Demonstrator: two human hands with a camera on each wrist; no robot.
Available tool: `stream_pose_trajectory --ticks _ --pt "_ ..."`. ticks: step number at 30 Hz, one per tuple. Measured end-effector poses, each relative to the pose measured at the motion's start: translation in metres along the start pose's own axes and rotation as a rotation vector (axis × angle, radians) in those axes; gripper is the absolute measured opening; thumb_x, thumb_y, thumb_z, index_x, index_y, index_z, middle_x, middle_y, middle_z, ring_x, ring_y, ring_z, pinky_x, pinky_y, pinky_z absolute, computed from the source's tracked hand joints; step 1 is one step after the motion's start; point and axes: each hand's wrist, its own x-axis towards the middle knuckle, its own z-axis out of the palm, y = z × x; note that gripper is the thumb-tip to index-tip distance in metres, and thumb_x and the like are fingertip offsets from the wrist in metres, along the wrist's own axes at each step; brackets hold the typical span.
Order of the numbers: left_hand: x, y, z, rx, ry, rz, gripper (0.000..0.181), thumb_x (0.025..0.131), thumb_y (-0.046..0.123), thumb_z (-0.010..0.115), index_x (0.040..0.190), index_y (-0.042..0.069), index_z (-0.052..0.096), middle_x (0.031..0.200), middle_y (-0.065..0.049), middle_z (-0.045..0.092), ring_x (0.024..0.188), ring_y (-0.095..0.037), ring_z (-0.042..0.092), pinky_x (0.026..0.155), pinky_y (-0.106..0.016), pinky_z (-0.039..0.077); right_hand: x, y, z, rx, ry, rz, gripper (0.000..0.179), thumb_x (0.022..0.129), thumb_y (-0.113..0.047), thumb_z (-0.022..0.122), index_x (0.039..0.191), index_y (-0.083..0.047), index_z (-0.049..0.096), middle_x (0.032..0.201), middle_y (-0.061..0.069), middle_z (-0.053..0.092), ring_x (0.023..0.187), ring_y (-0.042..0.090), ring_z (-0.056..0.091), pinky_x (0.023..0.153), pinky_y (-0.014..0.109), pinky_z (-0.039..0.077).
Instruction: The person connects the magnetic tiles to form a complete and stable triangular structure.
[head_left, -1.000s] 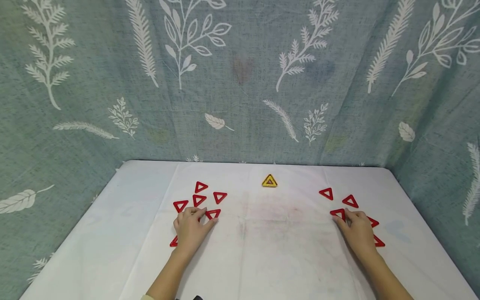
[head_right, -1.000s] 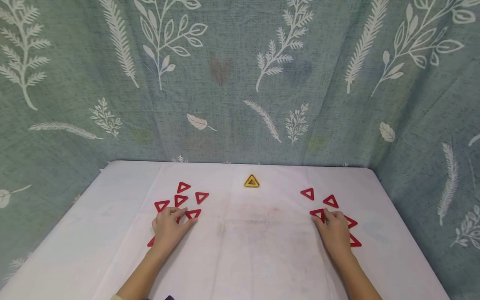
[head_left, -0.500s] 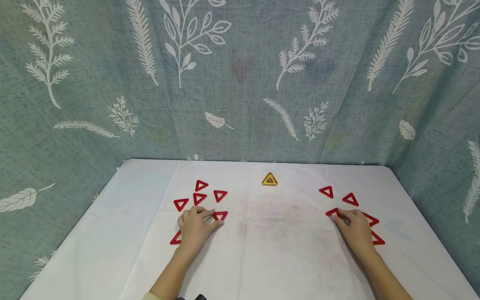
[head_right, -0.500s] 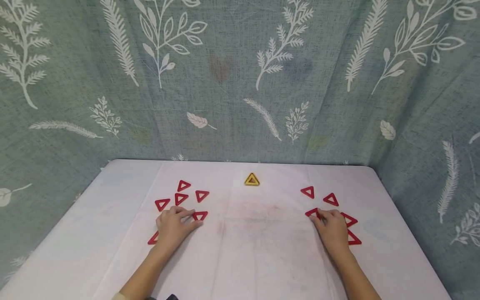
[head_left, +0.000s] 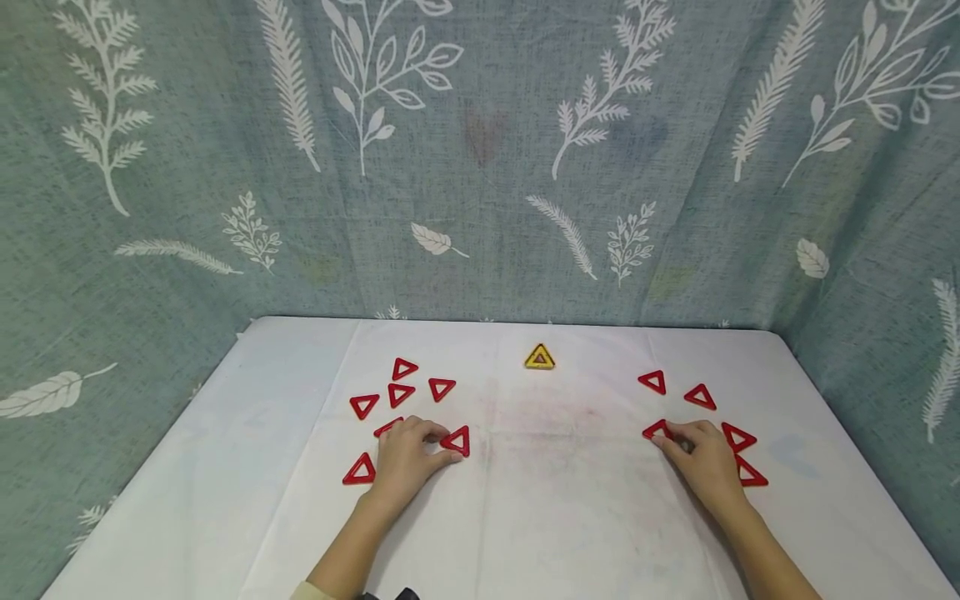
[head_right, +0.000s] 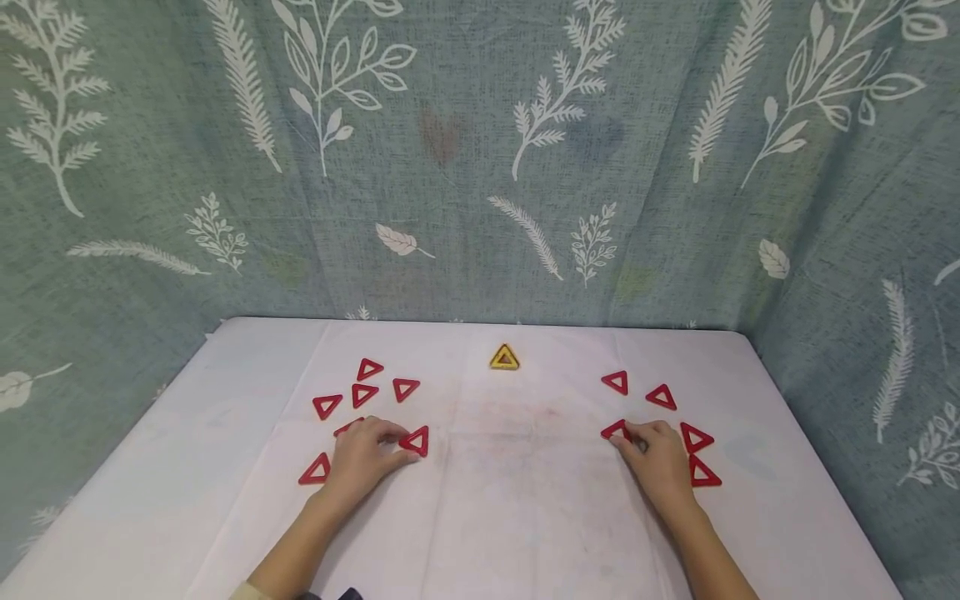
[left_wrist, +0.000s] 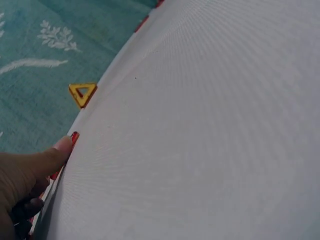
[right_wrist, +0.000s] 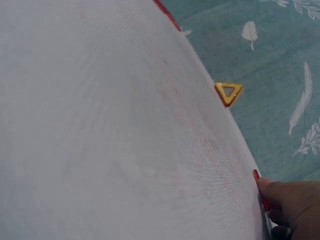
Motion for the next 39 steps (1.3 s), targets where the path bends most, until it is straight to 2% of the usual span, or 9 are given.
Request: stream_pose_trajectory --ticks 6,13,20,27,30,33,39 --pt "0.001 0.002 0.005 -0.027 -0.027 0.020 0.036 0.069 0.030 0.083 0.101 0.016 0.075 0.092 0.001 0.060 0.091 -0.019 0.051 0.082 -0.042 0.035 -0.001 -0.002 0.003 -0.017 -0.006 -0.019 0.040 0.078 -0.023 0.078 0.108 0.002 0.069 0.095 0.011 0.060 0.077 0.019 0.050 0.059 0.023 0.043" --pt "0.003 0.007 0.009 -0.029 -0.040 0.042 0.034 0.070 0.030 0.083 0.100 0.015 0.076 0.090 0.003 0.058 0.087 -0.017 0.047 0.078 -0.038 0.033 -0.001 -0.003 0.005 0.012 -0.014 -0.037 0.033 0.077 -0.022 0.079 0.102 -0.001 0.072 0.090 0.005 0.062 0.076 0.015 0.048 0.060 0.021 0.043" --pt "0.005 0.015 0.015 -0.110 -0.053 0.063 0.032 0.071 0.026 0.082 0.100 0.014 0.076 0.091 0.004 0.056 0.090 -0.016 0.045 0.077 -0.035 0.037 0.001 -0.007 0.007 0.049 -0.093 -0.040 0.033 0.079 -0.023 0.077 0.104 -0.003 0.072 0.089 0.002 0.060 0.077 0.014 0.046 0.060 0.021 0.042" --pt "0.009 0.020 0.025 -0.260 -0.130 0.046 0.032 0.074 0.024 0.080 0.104 0.012 0.075 0.095 0.005 0.053 0.095 -0.015 0.041 0.076 -0.029 0.042 0.004 -0.015 0.011 0.088 -0.130 -0.064 0.032 0.078 -0.021 0.078 0.105 -0.004 0.073 0.087 0.001 0.058 0.074 0.012 0.046 0.059 0.020 0.041" --pt "0.010 0.022 0.029 -0.285 -0.147 0.035 0.032 0.075 0.024 0.080 0.105 0.013 0.074 0.096 0.005 0.053 0.096 -0.015 0.040 0.076 -0.028 0.042 0.005 -0.019 0.014 0.104 -0.143 -0.069 0.032 0.077 -0.020 0.079 0.104 -0.004 0.073 0.087 0.001 0.058 0.073 0.012 0.046 0.059 0.020 0.042" --pt "0.010 0.024 0.032 -0.284 -0.142 0.044 0.032 0.075 0.024 0.080 0.104 0.013 0.075 0.095 0.005 0.053 0.095 -0.015 0.041 0.075 -0.029 0.041 0.005 -0.023 0.017 0.108 -0.163 -0.062 0.033 0.076 -0.019 0.079 0.105 -0.006 0.073 0.087 0.001 0.059 0.074 0.013 0.046 0.059 0.020 0.042" --pt "0.012 0.028 0.040 -0.204 -0.103 0.088 0.030 0.074 0.029 0.080 0.101 0.018 0.076 0.094 0.006 0.056 0.092 -0.014 0.045 0.078 -0.034 0.037 0.005 -0.032 0.023 0.124 -0.196 -0.082 0.034 0.075 -0.019 0.079 0.106 -0.006 0.073 0.086 -0.001 0.059 0.074 0.013 0.046 0.060 0.021 0.041"
